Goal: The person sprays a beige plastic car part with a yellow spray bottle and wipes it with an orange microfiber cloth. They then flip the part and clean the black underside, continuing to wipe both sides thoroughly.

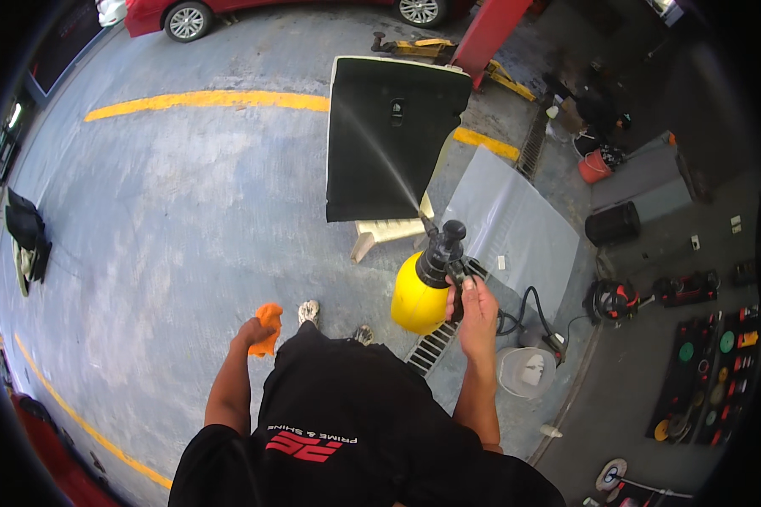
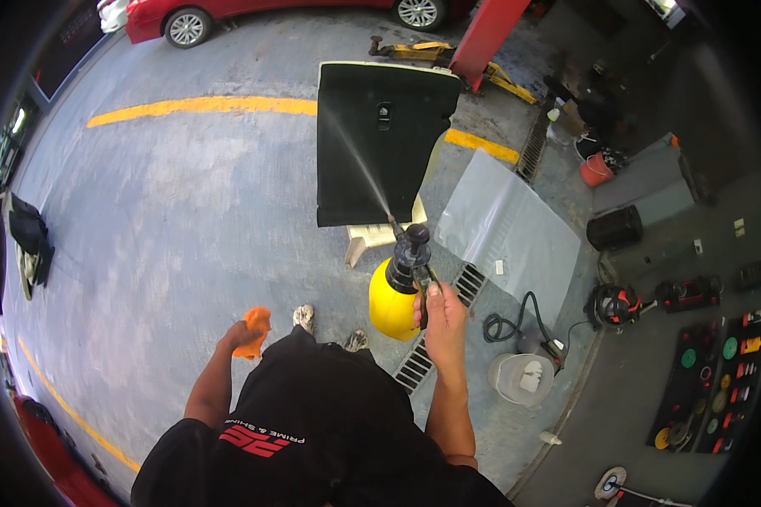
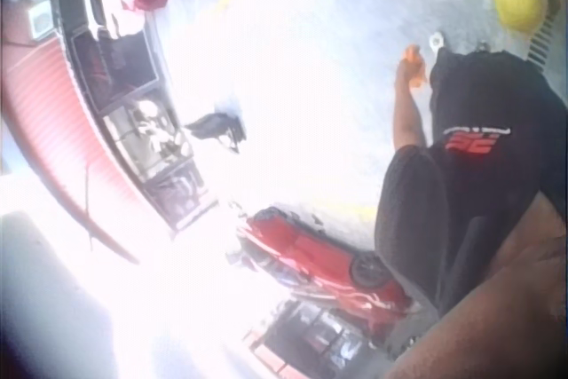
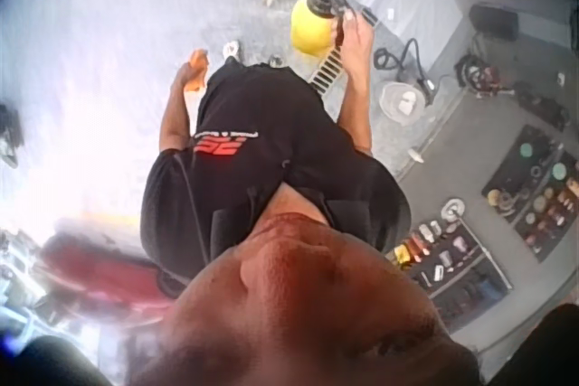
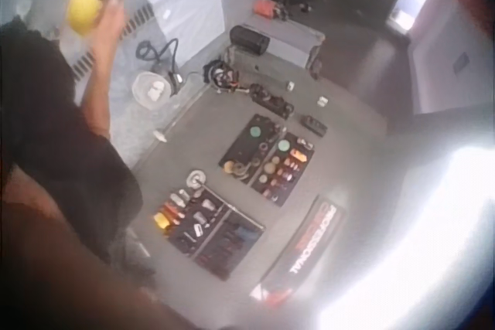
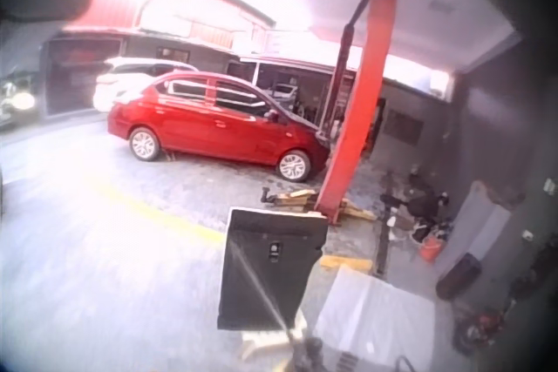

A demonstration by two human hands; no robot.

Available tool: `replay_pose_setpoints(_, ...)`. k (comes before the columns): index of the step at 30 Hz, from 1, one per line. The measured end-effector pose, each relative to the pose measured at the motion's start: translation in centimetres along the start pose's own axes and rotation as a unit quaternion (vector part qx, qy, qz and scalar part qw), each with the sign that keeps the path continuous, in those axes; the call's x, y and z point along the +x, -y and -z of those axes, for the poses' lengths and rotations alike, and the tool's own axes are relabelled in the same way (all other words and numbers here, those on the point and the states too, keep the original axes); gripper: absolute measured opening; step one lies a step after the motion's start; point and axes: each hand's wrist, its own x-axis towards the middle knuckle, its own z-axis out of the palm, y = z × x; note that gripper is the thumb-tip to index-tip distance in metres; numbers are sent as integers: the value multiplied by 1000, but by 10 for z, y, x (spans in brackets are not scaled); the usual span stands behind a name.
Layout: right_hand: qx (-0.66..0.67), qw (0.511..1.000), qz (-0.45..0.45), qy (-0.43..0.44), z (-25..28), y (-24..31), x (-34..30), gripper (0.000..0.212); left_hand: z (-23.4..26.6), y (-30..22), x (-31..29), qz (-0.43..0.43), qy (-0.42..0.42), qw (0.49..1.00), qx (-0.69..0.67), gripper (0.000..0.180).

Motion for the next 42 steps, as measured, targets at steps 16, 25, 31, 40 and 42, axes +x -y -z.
replay_pose_setpoints(16, 12, 988, 45, -146, -21, 32, 60, 41, 53, 42, 48, -23, 14, 1000, 15, 60)
replay_pose_setpoints(25, 3, 977, 36, -212, -6, 38, 74, 38, 52, 31, 78, -41, 13, 999, 33, 61)
replay_pose_setpoints(31, -41, 988, -3, -147, 0, 36, 60, 38, 55, -1, 69, -34, 49, 998, 29, 64)
replay_pose_setpoints(40, -66, 993, -93, -29, -24, -14, 45, 38, 52, -11, 73, -43, 45, 998, 27, 67)
replay_pose_setpoints(42, -79, 990, -114, -5, -32, -32, 41, 37, 50, 2, 74, -48, 28, 998, 37, 68)
